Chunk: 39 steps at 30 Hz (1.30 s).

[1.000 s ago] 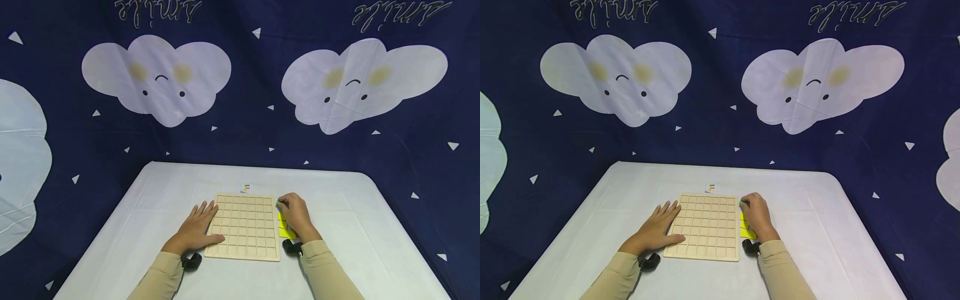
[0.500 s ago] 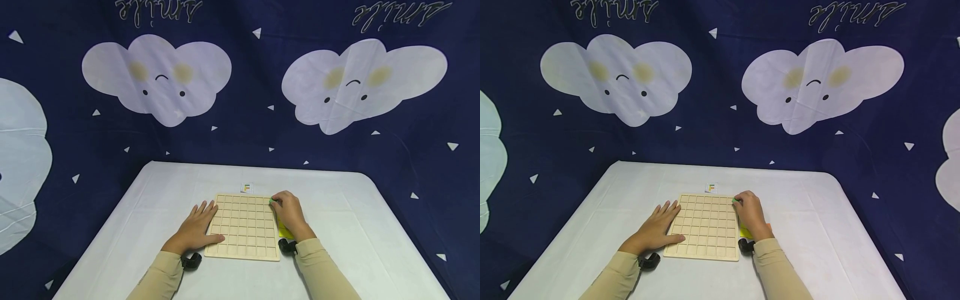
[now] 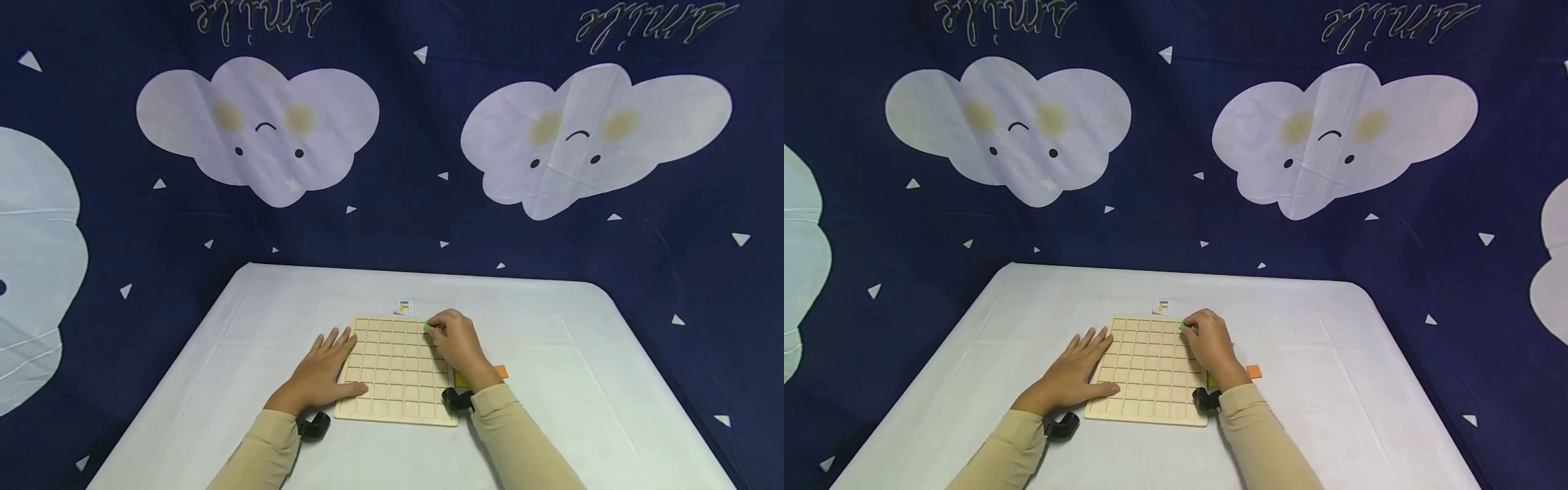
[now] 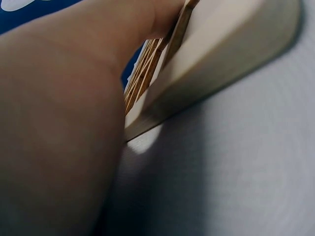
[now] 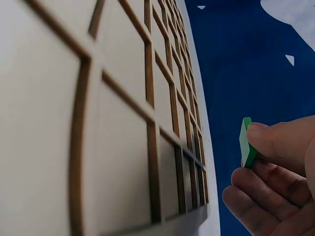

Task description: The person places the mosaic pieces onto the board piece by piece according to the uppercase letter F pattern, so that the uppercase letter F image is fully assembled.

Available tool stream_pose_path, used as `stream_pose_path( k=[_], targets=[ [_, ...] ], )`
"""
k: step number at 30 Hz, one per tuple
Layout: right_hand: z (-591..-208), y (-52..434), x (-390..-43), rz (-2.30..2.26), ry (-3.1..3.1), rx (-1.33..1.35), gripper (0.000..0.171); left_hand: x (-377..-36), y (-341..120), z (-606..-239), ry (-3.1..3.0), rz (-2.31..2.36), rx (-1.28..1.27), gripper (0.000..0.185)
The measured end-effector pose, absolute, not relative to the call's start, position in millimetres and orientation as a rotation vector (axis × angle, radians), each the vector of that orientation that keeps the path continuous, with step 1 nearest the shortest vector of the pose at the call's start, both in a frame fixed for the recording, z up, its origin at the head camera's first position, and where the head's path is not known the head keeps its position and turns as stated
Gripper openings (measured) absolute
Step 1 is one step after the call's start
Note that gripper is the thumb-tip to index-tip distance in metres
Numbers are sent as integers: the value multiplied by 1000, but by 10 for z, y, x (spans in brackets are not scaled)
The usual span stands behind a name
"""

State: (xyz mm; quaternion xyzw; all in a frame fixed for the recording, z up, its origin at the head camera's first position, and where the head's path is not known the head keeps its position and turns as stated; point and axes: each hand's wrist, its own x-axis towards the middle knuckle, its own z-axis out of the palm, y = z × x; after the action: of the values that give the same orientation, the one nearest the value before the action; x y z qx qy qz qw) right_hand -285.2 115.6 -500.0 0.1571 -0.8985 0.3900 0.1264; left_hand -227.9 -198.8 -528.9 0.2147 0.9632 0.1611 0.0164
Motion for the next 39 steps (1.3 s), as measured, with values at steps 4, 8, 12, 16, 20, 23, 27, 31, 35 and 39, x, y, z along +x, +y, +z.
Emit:
stream_pose_path(
  k=[4,8,12,16,20,23,27,31,35,39],
  targets=[
    [-4998,1067,-2849,1164,-2606,489,9,-2277,-1998,-5286,2995,497,669,113],
    [-4978,964,-2863,1184,-2612,537,9,-2283,-2005,-5280,2998,490,669,113],
    [-4977,867,-2872,1153,-2634,586,9,-2295,-2001,-5300,3004,489,668,113],
    [-4995,789,-2871,1143,-2662,616,10,-2295,-1993,-5316,3003,486,657,113],
    [-5022,733,-2869,1140,-2689,639,10,-2288,-1987,-5307,3006,500,660,112],
    [-5043,702,-2867,1128,-2708,667,10,-2282,-1988,-5293,3006,500,663,112],
    [-5050,662,-2870,1134,-2727,699,9,-2278,-1992,-5281,3001,480,674,112],
    [-5040,602,-2882,1129,-2739,750,8,-2270,-2001,-5273,3000,495,701,112],
    [-5028,529,-2910,1078,-2761,781,8,-2263,-2002,-5266,3000,503,708,111],
    [-5020,475,-2941,1041,-2789,780,9,-2265,-1993,-5270,2999,494,699,111]
  ],
)
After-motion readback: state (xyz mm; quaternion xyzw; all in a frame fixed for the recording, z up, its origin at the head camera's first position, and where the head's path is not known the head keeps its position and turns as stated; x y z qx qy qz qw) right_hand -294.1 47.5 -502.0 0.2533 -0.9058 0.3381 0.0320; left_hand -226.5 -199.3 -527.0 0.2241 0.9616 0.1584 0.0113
